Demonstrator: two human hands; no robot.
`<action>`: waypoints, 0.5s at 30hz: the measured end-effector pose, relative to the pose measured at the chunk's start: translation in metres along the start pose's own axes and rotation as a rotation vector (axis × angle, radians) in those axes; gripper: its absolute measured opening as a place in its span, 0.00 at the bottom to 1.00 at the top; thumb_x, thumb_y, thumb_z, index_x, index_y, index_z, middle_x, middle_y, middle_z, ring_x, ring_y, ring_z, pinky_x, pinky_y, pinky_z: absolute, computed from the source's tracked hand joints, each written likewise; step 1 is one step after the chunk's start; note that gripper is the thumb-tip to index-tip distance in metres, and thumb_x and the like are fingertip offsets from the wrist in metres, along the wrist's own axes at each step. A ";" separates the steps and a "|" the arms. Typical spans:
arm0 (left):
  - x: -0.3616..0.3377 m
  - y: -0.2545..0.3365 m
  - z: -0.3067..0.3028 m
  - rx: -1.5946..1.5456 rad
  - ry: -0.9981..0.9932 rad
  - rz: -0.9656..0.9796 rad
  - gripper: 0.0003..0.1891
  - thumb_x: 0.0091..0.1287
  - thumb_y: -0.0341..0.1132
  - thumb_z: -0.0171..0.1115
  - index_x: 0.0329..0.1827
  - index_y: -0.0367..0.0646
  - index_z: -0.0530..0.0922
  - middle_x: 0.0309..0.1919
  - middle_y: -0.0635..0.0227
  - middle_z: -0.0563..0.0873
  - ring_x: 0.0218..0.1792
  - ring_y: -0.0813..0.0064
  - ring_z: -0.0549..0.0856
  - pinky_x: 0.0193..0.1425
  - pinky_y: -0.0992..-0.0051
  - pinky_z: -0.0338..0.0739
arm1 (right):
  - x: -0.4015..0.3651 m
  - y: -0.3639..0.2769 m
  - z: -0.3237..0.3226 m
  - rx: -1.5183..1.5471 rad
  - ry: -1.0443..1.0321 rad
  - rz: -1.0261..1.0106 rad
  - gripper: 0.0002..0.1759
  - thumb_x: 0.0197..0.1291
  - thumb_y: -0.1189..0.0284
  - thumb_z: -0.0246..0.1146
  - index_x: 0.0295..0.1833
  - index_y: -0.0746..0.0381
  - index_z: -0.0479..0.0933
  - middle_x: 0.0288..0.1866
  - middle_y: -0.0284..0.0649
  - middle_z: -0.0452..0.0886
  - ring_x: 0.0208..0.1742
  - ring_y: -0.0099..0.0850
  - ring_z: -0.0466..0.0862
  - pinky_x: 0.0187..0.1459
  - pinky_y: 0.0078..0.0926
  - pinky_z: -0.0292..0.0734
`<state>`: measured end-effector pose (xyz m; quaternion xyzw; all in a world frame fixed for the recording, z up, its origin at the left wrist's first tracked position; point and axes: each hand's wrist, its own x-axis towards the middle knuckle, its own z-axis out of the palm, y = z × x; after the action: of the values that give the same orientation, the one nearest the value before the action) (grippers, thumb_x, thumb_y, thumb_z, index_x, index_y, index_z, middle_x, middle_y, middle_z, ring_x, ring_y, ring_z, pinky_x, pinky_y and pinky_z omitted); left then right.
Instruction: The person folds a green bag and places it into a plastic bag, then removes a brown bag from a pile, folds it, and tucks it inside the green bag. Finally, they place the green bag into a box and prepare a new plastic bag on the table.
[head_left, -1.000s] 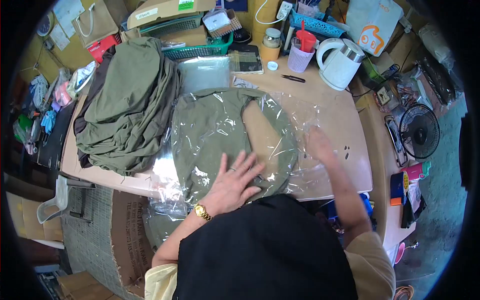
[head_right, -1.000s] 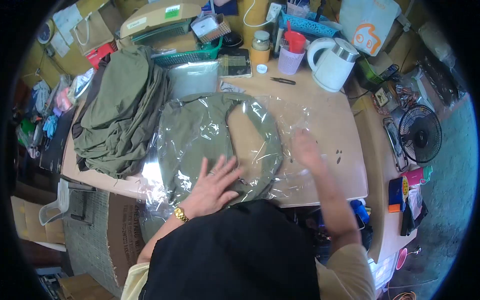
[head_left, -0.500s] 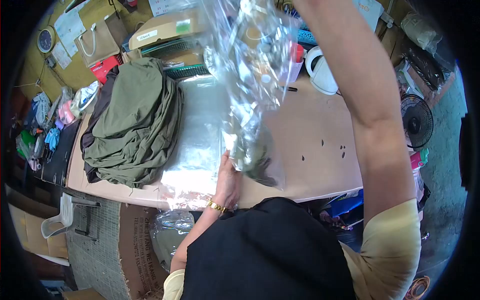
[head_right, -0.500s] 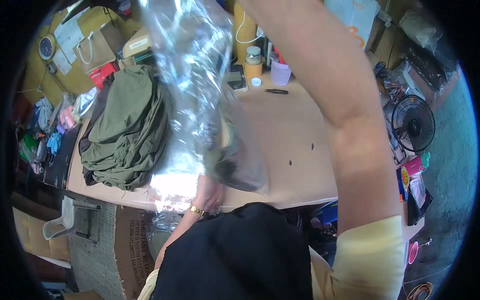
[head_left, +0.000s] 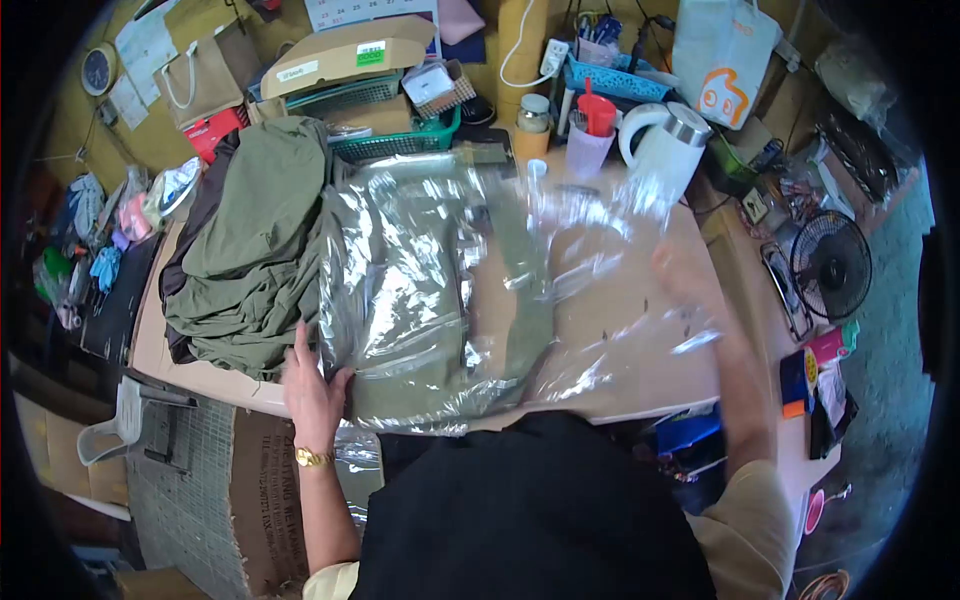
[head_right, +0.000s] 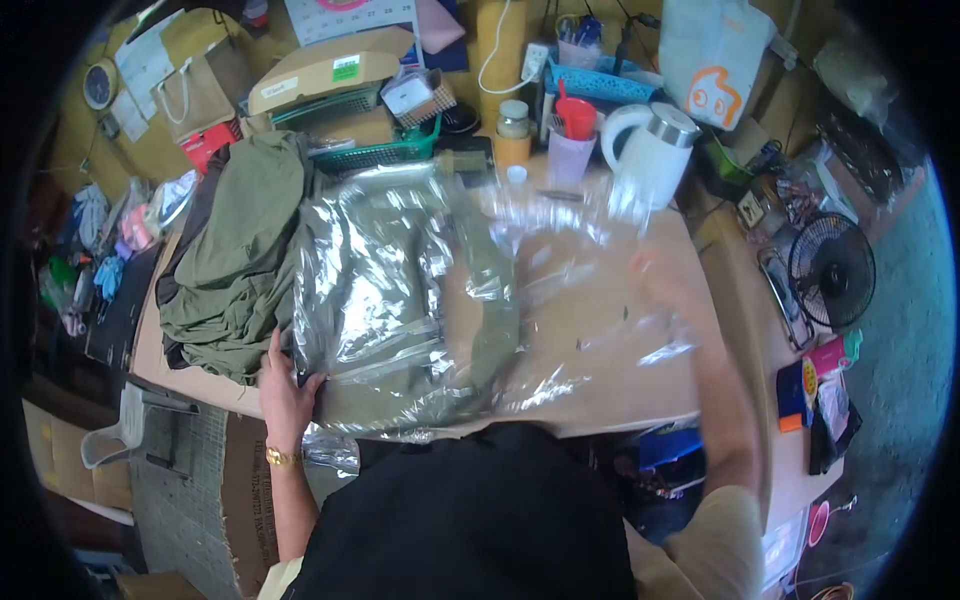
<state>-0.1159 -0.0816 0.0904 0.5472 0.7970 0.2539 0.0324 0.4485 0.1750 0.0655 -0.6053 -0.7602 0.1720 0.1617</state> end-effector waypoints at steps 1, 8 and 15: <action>0.004 0.010 -0.003 0.044 0.147 0.138 0.38 0.57 0.28 0.73 0.73 0.40 0.68 0.52 0.51 0.79 0.51 0.53 0.81 0.56 0.59 0.75 | -0.019 0.000 0.035 -0.033 -0.045 0.021 0.07 0.65 0.67 0.64 0.45 0.58 0.80 0.39 0.40 0.84 0.44 0.32 0.84 0.46 0.36 0.79; 0.034 0.214 0.049 -0.799 -0.082 0.630 0.20 0.60 0.32 0.75 0.55 0.39 0.83 0.45 0.63 0.85 0.38 0.71 0.85 0.38 0.76 0.80 | -0.025 -0.182 0.028 0.848 -0.216 -0.165 0.10 0.66 0.76 0.64 0.51 0.67 0.78 0.44 0.41 0.86 0.47 0.28 0.86 0.50 0.25 0.80; 0.098 0.200 0.076 -0.930 -0.087 0.590 0.06 0.66 0.27 0.70 0.42 0.36 0.84 0.39 0.66 0.86 0.33 0.80 0.83 0.37 0.78 0.78 | -0.014 -0.156 -0.011 1.076 -0.255 -0.154 0.11 0.62 0.86 0.65 0.50 0.67 0.78 0.39 0.36 0.81 0.44 0.22 0.83 0.45 0.19 0.79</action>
<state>0.0411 0.0877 0.1348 0.6853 0.4116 0.5546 0.2310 0.3221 0.1302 0.1462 -0.3544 -0.6207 0.5954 0.3669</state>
